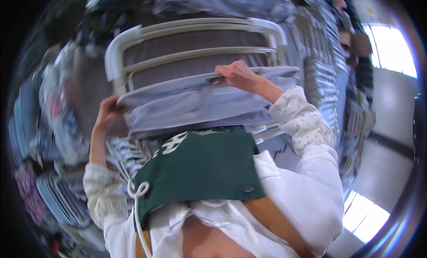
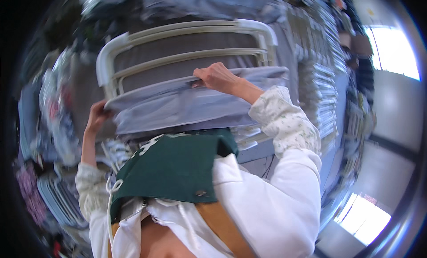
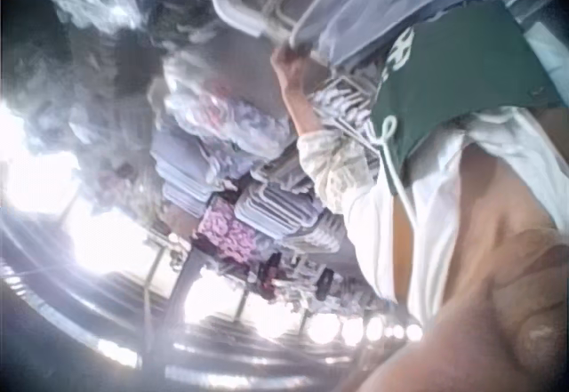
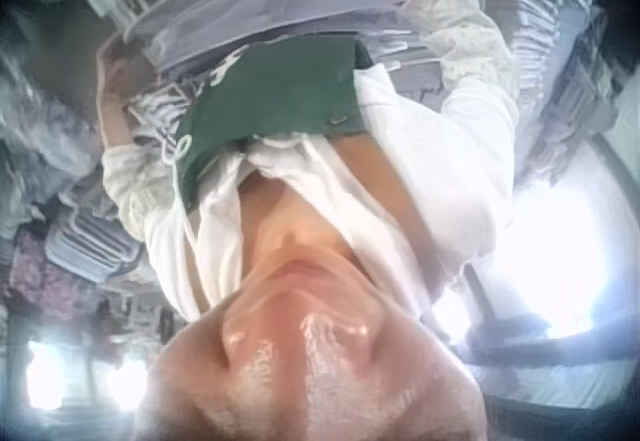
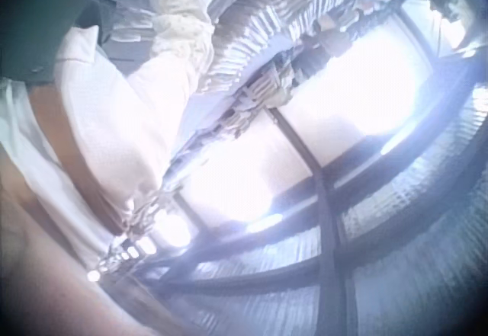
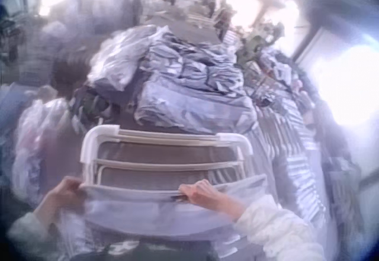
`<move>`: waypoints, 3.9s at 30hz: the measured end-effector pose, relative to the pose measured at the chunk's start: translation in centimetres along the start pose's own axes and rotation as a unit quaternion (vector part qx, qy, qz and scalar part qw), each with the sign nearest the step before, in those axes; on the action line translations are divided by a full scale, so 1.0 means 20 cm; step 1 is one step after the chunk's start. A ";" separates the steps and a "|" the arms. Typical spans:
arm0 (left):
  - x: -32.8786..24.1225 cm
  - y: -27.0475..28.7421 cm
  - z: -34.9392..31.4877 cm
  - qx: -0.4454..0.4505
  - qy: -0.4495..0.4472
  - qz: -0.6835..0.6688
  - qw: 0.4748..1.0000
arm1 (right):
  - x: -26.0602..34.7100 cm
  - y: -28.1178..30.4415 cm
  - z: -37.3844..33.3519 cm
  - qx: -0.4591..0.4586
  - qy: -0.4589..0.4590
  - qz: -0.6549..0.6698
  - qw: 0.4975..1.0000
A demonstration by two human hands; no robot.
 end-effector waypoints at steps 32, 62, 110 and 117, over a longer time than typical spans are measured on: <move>-0.27 -1.06 0.88 -0.418 0.032 0.591 0.689 | -1.85 -0.01 0.32 0.215 -0.100 -0.089 0.968; -0.64 -2.29 -1.52 -0.573 -0.175 -0.387 0.701 | 1.60 0.13 -1.28 0.082 0.123 -0.192 0.970; 3.93 -0.38 -5.56 -0.709 0.467 0.049 0.526 | 4.83 -5.45 -0.84 0.081 0.171 0.144 0.971; 4.14 -0.47 -5.78 -0.458 0.605 0.219 0.614 | 4.35 -4.84 -1.27 0.243 0.147 0.362 0.888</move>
Point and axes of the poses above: each hand's wrist, its own z-axis towards the middle knuckle, its own y-axis out of the back of the hand, x = y × z, the point moved 5 cm from there along z, towards the middle knuckle, and after that the axes turned 9 degrees about z, right-handed, at the moved point
